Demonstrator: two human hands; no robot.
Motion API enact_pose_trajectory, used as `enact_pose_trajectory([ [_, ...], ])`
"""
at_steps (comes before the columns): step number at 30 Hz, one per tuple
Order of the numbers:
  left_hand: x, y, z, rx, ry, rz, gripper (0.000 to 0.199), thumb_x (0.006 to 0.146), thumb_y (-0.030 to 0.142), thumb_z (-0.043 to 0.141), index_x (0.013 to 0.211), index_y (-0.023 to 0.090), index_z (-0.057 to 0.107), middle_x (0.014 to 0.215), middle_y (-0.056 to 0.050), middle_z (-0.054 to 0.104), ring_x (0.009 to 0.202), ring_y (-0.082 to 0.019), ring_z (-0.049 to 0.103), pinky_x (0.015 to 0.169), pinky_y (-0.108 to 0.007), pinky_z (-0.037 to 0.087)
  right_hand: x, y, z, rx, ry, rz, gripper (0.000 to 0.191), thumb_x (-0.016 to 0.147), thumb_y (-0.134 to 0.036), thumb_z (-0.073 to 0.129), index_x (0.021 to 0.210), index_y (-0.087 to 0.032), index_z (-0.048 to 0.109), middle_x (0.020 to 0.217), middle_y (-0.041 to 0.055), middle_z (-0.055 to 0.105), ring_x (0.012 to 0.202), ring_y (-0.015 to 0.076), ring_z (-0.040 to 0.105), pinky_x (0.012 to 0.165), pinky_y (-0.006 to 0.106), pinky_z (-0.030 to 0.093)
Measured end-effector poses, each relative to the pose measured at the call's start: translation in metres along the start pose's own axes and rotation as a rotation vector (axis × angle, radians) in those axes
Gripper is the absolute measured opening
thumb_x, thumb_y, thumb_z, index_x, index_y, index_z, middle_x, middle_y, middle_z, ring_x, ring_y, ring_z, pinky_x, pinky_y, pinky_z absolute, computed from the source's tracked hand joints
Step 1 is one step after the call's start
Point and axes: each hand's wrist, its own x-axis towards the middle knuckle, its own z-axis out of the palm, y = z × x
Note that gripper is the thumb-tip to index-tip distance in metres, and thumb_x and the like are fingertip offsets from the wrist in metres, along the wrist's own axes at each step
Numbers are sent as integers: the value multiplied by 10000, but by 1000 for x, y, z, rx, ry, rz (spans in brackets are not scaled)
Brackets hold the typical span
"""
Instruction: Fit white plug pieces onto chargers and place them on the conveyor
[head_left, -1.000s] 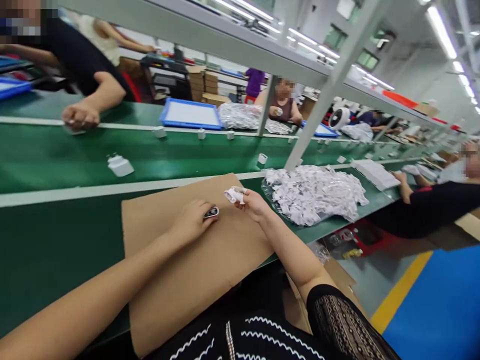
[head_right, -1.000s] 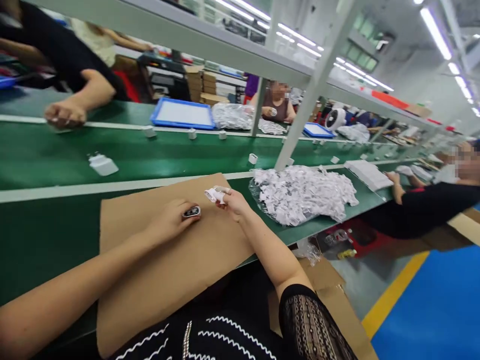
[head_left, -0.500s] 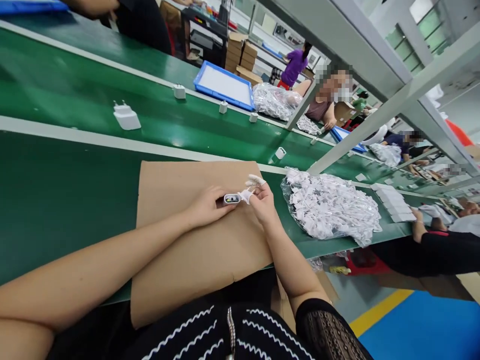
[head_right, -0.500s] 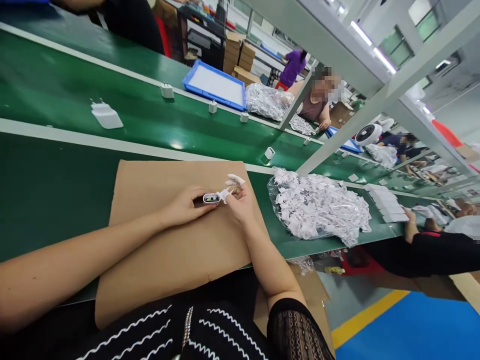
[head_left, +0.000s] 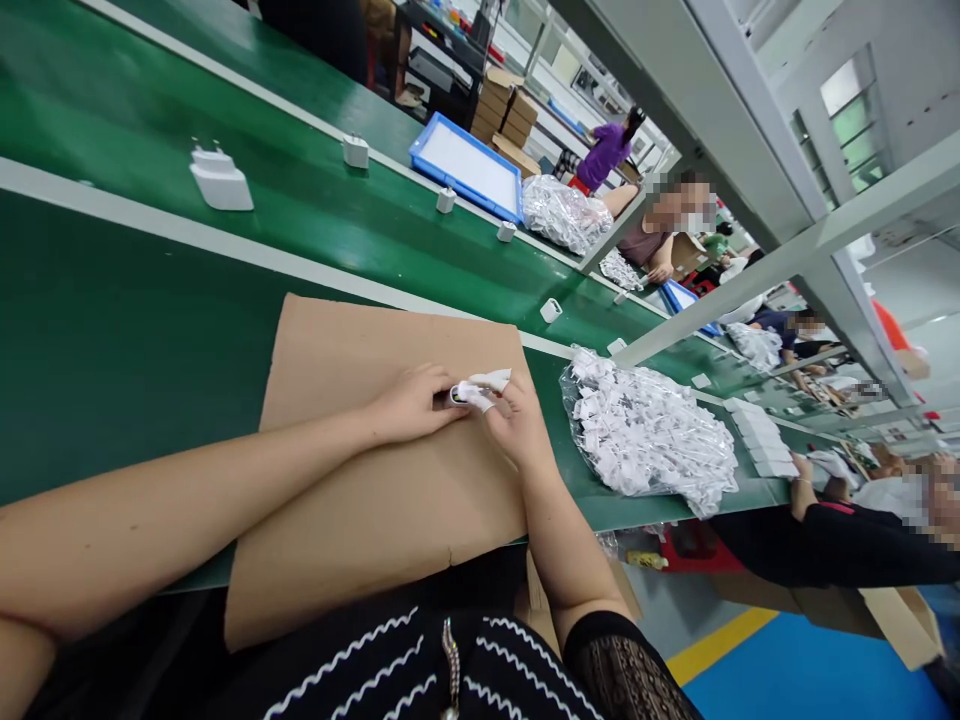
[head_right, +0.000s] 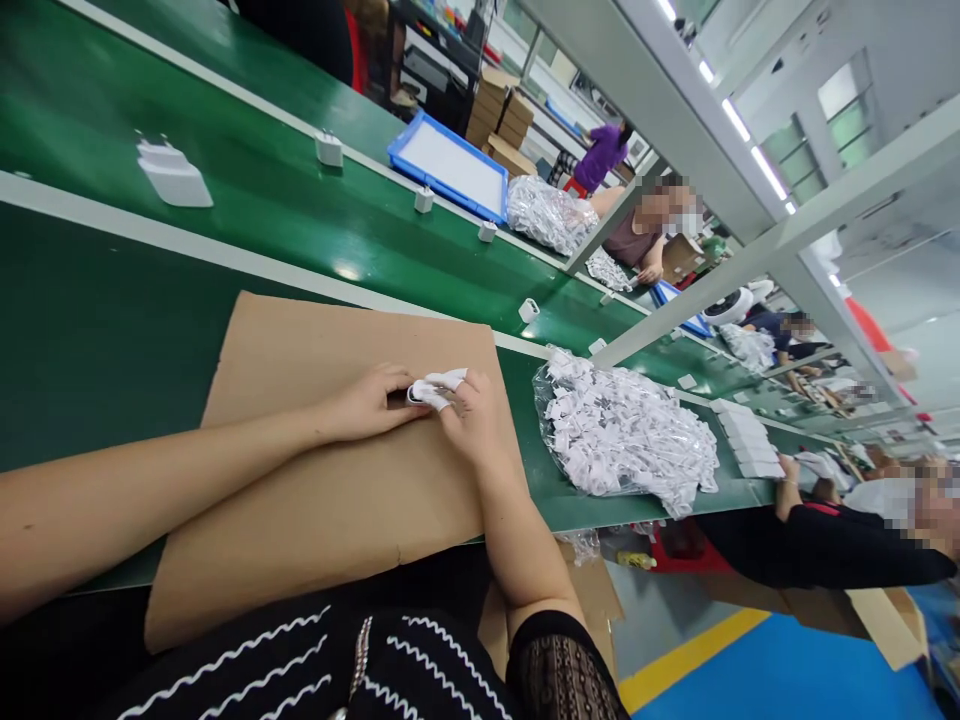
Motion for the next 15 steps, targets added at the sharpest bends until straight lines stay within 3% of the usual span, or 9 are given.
enact_pose_trajectory([
  [3, 1, 1, -1, -10, -4, -22, 356, 890, 561, 678, 893, 206, 693, 880, -61, 669, 894, -267, 620, 831, -407, 458, 5, -9, -1, -207, -138, -88, 340, 952, -121, 604, 1236, -250, 738, 1093, 83, 706, 1079, 243, 619, 978, 409, 520],
  [8, 3, -2, -1, -28, -4, -42, 354, 871, 560, 690, 826, 209, 672, 843, -56, 641, 858, -259, 608, 790, -396, 454, 12, -18, -3, -350, -240, -83, 461, 882, 7, 504, 1208, -223, 734, 1066, 91, 672, 1047, 256, 589, 926, 376, 490],
  [11, 3, -5, 0, -42, -6, -44, 371, 863, 581, 693, 831, 213, 673, 844, -56, 638, 842, -254, 601, 761, -383, 447, 12, -20, -4, -392, -253, -86, 461, 877, 4, 501, 1205, -216, 739, 1047, 99, 663, 1026, 269, 582, 911, 384, 477],
  [15, 3, -4, 0, -23, -2, -58, 394, 859, 601, 697, 818, 212, 657, 818, -51, 621, 810, -248, 593, 740, -370, 434, 9, -20, -6, -403, -162, -91, 468, 915, -41, 501, 1278, -239, 722, 1050, 98, 663, 1036, 272, 571, 925, 392, 468],
])
